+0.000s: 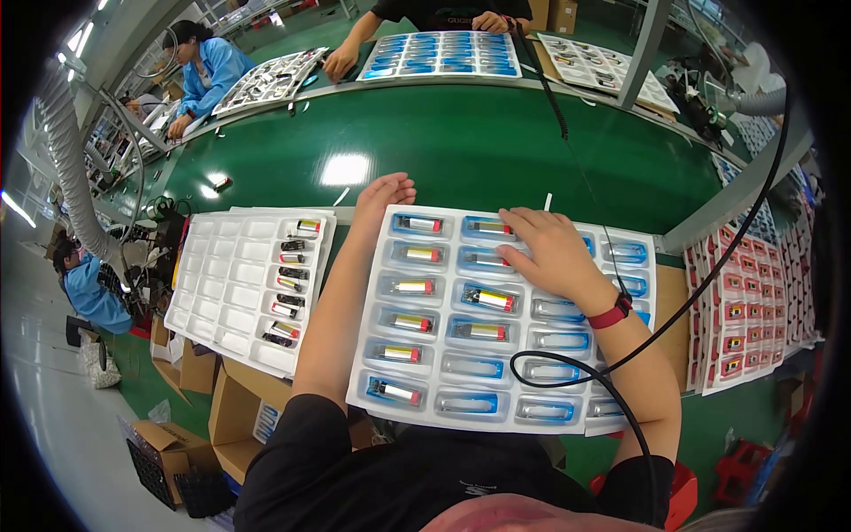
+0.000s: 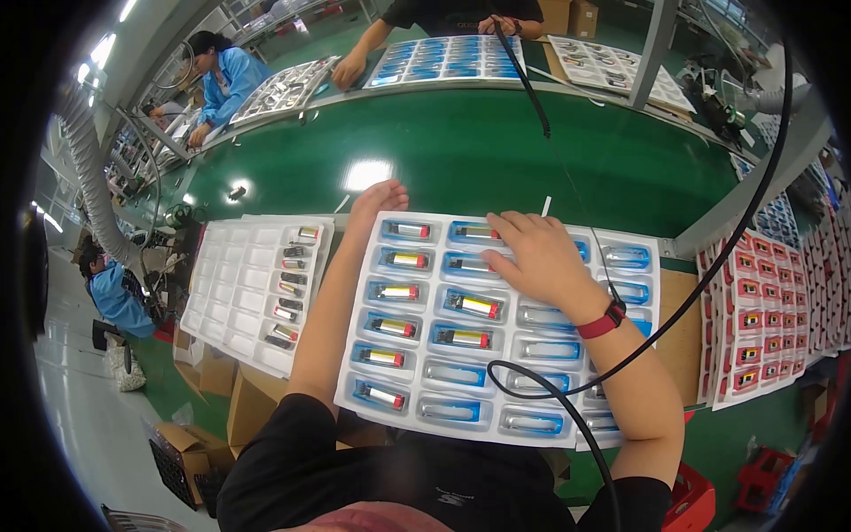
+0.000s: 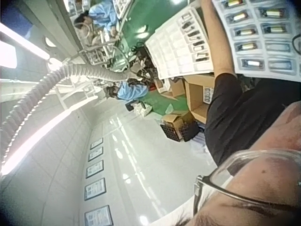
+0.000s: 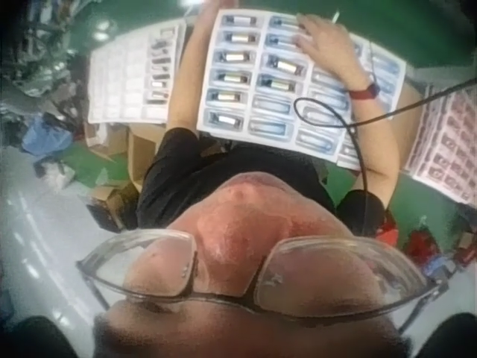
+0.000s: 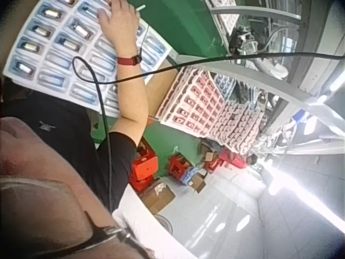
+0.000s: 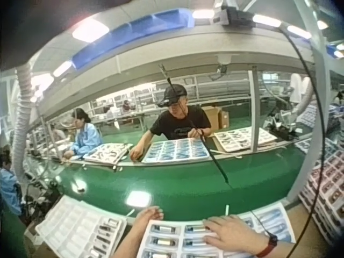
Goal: The person assembles electronic components by hand, inserting small battery components into blue plastic cases.
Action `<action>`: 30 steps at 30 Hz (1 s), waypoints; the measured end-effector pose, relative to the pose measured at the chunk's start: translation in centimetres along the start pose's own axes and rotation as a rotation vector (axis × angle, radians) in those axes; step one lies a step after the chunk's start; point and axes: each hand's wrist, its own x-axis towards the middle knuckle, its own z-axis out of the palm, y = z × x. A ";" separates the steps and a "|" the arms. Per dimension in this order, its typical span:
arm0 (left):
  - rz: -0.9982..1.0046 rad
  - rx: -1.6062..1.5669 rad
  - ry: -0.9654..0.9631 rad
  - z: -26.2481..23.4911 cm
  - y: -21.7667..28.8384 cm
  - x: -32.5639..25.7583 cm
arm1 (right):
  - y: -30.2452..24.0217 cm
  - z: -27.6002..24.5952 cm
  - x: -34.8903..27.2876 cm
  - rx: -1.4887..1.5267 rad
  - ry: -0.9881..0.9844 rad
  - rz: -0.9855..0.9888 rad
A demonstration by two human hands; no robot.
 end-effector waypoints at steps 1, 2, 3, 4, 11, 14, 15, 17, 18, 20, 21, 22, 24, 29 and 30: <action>0.004 0.013 0.000 0.2 0.0 0.0 | 0.2 -0.1 -0.1 -0.007 0.007 0.004; 0.000 0.018 -0.006 0.3 0.1 0.1 | 0.4 0.0 -0.2 -0.001 0.010 -0.004; 0.003 0.019 -0.016 0.3 0.3 0.4 | 0.5 -0.1 -0.3 0.005 0.013 -0.012; -0.001 0.013 -0.015 0.2 0.3 0.5 | 0.3 -0.2 -0.2 0.005 0.017 -0.007; 0.000 0.004 -0.052 0.4 -0.3 0.9 | 0.6 -0.4 -0.5 0.008 -0.005 0.021; 0.003 0.013 -0.004 -0.7 -0.2 0.8 | 0.4 -0.2 -0.4 -0.018 0.032 0.006; 0.013 0.015 -0.004 -1.2 -0.2 0.9 | 0.3 -0.2 -0.2 -0.004 0.026 -0.008; -0.022 0.012 0.057 -0.1 -0.2 0.8 | 0.5 -0.3 -0.3 -0.005 0.012 -0.005; -0.031 0.004 0.044 0.3 -0.5 0.9 | 0.6 -0.4 -0.5 0.003 -0.001 0.002; -0.010 -0.012 0.010 0.1 -0.4 0.8 | 0.6 -0.4 -0.5 0.014 -0.009 0.003; -0.011 -0.013 0.005 0.1 -0.4 0.7 | 0.6 -0.4 -0.5 0.014 -0.004 0.000; -0.010 -0.013 0.012 0.1 -0.4 0.7 | 0.6 -0.4 -0.5 0.013 0.002 -0.002; -0.008 0.002 0.016 0.2 -0.2 0.5 | 0.6 -0.2 -0.5 0.015 -0.006 0.004; -0.012 0.001 0.013 0.1 -0.3 0.6 | 0.7 -0.3 -0.7 0.016 -0.020 0.010; -0.013 -0.005 0.015 0.1 -0.3 0.6 | 0.6 -0.3 -0.6 0.015 -0.020 0.009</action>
